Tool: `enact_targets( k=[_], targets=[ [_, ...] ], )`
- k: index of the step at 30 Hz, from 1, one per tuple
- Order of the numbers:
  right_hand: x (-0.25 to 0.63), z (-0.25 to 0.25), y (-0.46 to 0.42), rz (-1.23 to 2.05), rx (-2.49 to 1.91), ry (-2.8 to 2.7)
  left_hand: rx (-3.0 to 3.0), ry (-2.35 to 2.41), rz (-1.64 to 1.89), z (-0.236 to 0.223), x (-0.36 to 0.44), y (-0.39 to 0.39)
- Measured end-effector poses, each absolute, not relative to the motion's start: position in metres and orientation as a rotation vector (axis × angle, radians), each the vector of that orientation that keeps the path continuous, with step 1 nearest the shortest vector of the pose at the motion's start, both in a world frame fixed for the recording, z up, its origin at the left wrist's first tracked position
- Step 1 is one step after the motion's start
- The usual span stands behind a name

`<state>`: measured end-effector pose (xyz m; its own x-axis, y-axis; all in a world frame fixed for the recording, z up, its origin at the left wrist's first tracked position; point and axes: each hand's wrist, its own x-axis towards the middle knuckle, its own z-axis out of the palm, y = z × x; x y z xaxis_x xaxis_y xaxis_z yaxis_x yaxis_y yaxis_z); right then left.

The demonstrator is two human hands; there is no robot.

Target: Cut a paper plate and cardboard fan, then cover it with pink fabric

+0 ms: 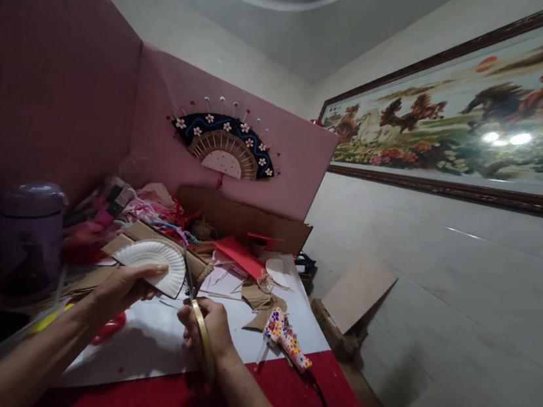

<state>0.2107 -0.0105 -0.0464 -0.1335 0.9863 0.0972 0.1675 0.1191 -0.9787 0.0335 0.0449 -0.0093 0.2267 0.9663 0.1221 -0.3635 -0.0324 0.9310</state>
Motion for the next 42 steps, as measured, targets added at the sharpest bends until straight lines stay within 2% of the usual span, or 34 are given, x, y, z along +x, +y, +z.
enact_targets(
  k=[10,17,26,32,42],
  targets=[
    [0.216,-0.032,-0.015,1.215,-1.097,-1.584,1.103,0.760,1.197,-0.011,0.034,0.043],
    [0.212,-0.032,-0.017,1.414,-1.070,-1.397,1.126,0.769,1.163,-0.015,0.032,0.046],
    [0.205,-0.048,-0.010,1.134,-1.138,-1.484,1.139,0.830,1.117,-0.011,0.025,0.045],
    [0.210,-0.035,-0.020,1.277,-1.147,-1.535,1.122,0.833,1.115,-0.006,0.026,0.040],
    [0.217,-0.030,-0.020,1.239,-1.069,-1.678,1.183,0.791,1.071,-0.005,0.031,0.036]
  ],
)
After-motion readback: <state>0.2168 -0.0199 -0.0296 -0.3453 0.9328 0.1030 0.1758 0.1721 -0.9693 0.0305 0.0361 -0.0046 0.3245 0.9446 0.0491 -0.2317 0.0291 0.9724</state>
